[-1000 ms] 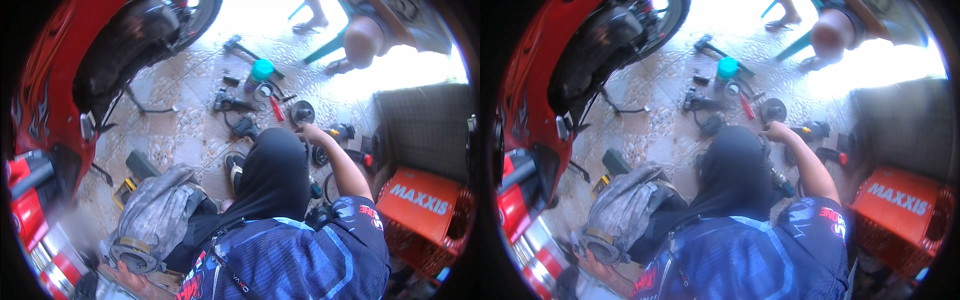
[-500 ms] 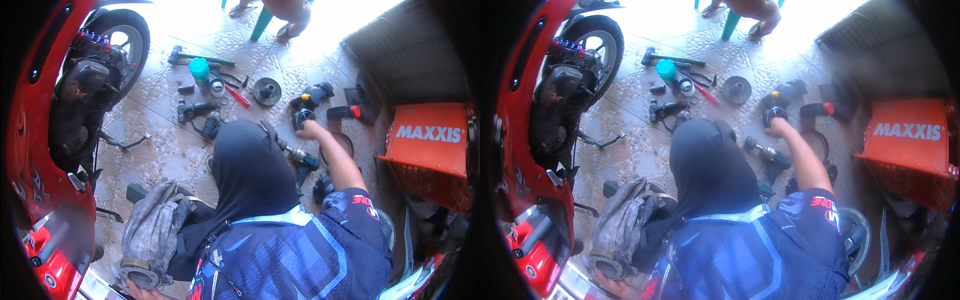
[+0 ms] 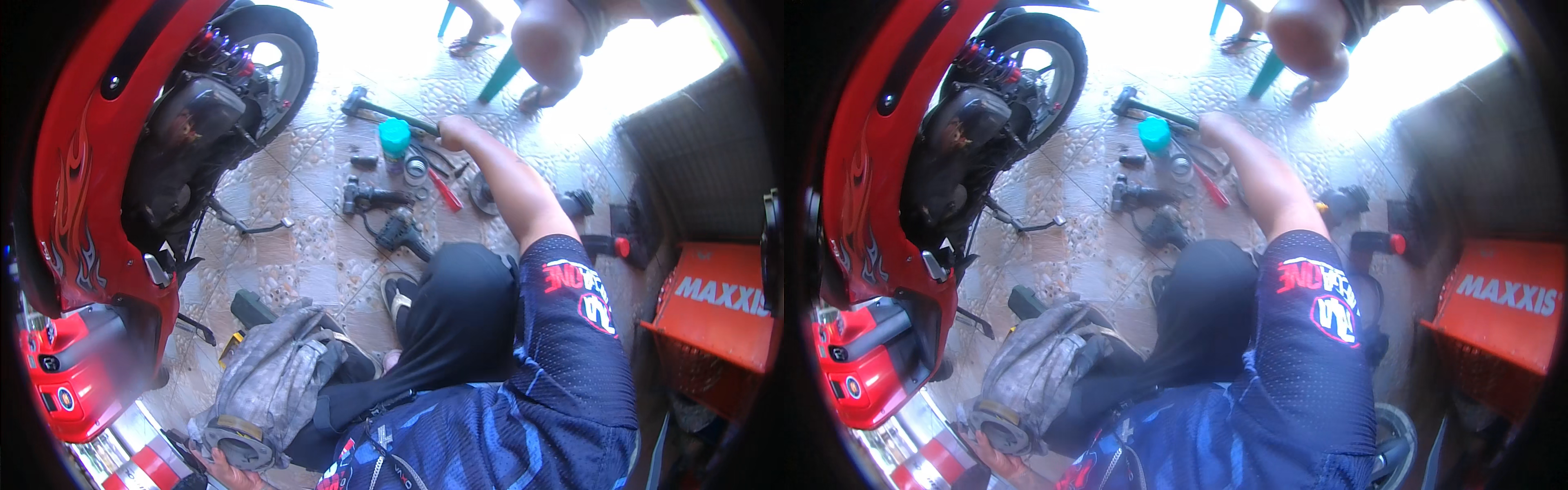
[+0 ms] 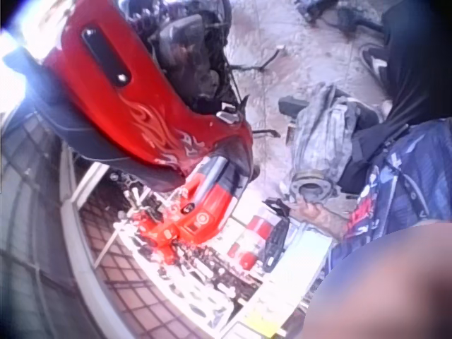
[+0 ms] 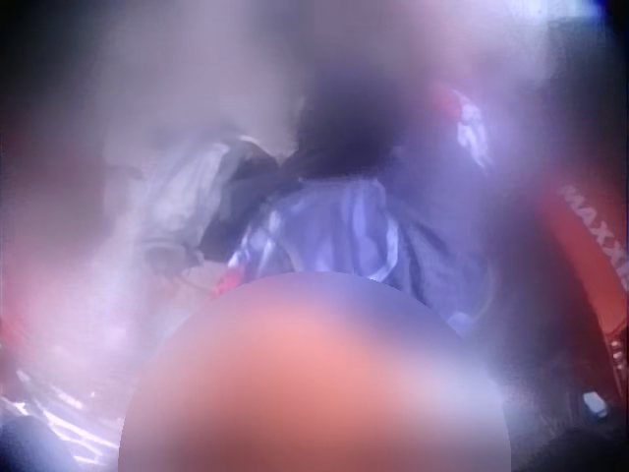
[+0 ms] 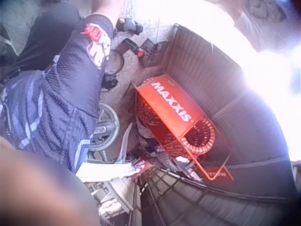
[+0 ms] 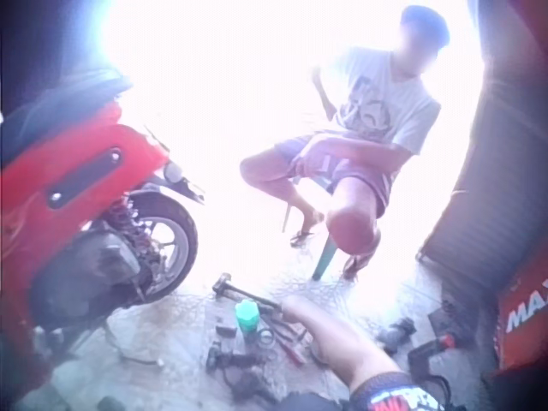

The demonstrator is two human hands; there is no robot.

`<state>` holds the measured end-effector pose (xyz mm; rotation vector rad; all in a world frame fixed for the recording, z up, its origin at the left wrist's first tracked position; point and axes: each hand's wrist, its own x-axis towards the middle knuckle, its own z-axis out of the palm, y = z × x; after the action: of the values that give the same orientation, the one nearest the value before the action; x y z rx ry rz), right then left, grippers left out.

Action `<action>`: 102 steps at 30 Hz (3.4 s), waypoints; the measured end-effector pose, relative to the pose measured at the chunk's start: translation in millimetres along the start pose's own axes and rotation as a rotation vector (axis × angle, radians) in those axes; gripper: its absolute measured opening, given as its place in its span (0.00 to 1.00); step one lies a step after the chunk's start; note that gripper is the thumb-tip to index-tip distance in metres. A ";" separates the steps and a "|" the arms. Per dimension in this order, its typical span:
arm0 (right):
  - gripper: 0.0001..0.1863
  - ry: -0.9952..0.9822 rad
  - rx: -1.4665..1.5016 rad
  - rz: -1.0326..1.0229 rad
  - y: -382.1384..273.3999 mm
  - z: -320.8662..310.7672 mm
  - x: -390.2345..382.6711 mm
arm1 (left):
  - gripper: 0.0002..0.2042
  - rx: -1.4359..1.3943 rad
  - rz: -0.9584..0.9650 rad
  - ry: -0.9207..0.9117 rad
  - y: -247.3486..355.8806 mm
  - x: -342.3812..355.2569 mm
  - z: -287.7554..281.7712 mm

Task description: The person sits on the floor and uses a screwdriver to adjust a circular metal scooter part, wiping it with a cloth and handling it repeatedly.

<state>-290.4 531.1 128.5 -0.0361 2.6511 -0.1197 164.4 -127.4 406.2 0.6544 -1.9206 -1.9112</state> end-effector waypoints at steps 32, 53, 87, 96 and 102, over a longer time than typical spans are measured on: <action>0.06 -0.206 0.494 -0.139 103.4 -35.4 6.9 | 0.32 -0.041 -0.200 0.141 -1.0 71.9 59.5; 0.31 -0.177 0.353 -1.065 -512.4 -144.0 -302.0 | 0.25 0.008 -0.029 -0.004 -2.5 55.6 49.1; 0.34 -0.156 0.455 -0.925 -505.7 -146.9 -307.3 | 0.51 0.224 0.137 -0.068 -13.4 40.1 42.5; 0.19 -0.160 0.159 -0.839 -442.5 -203.2 -329.4 | 0.54 0.341 0.189 -0.001 -17.9 37.1 44.6; 0.16 -0.147 -0.005 -0.983 -383.6 -244.5 -376.2 | 0.54 0.368 0.200 -0.024 -13.2 39.0 49.0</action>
<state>-71.2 185.9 554.2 -1.2795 2.2456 -0.4038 106.0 -107.9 388.9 0.5142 -2.2829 -1.4662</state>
